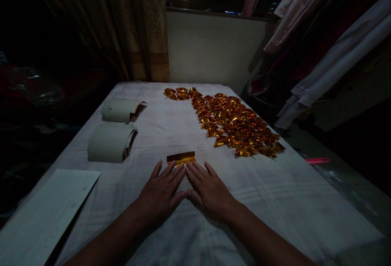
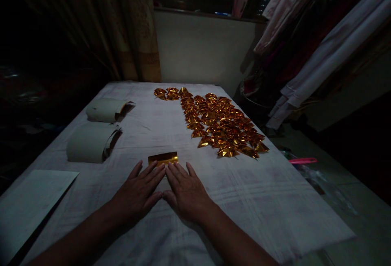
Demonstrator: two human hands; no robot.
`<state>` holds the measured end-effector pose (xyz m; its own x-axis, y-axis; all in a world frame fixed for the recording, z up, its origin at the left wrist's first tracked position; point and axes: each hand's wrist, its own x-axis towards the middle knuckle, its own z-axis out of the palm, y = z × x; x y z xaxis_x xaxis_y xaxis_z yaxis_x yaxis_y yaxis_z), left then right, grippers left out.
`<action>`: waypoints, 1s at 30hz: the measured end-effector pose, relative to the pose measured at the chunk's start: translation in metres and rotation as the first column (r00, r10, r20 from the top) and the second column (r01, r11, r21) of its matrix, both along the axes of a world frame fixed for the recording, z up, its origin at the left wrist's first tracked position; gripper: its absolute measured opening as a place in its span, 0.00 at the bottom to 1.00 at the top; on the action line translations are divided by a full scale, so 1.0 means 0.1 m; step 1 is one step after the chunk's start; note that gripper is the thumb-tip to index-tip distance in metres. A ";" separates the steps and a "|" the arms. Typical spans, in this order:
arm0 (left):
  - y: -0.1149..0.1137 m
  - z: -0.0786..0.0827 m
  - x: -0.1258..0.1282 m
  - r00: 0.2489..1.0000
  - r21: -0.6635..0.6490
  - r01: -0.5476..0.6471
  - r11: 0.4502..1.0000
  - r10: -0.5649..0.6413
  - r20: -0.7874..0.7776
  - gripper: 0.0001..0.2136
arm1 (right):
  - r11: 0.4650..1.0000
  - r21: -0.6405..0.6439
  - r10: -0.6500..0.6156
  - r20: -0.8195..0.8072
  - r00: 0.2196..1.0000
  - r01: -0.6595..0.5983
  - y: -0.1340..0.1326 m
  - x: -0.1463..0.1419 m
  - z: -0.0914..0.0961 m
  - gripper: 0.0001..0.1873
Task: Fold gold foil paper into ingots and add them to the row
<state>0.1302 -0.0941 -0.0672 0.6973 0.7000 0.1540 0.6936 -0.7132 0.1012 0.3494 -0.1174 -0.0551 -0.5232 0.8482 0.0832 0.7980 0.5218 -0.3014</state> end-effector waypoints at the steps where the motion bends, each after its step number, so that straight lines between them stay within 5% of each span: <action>1: 0.00 0.00 -0.01 1.000 -0.002 0.000 1.000 0.000 -0.007 0.29 | 1.000 -0.029 -0.005 0.014 1.000 0.006 -0.01 0.00 0.01 0.33; 13: -0.08 0.03 -0.36 0.997 0.049 0.000 0.999 0.003 -0.080 0.28 | 0.993 0.014 -0.121 0.075 0.990 0.120 -0.05 0.13 -0.02 0.33; 21: -0.08 0.06 -0.32 0.997 0.058 -0.023 0.998 0.027 -0.074 0.26 | 0.994 -0.061 0.091 0.026 0.996 -0.089 0.00 -0.18 0.04 0.33; 30: 0.04 0.32 -0.21 0.997 -0.085 -0.075 0.994 0.076 0.017 0.17 | 0.997 -0.041 -0.062 0.029 0.998 0.064 0.03 0.15 0.03 0.28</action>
<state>0.1094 -0.0903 -0.0350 0.6394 0.7615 0.1062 0.7422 -0.6473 0.1733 0.3645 -0.1141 -0.0525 -0.4701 0.8820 0.0332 0.8372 0.4576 -0.2996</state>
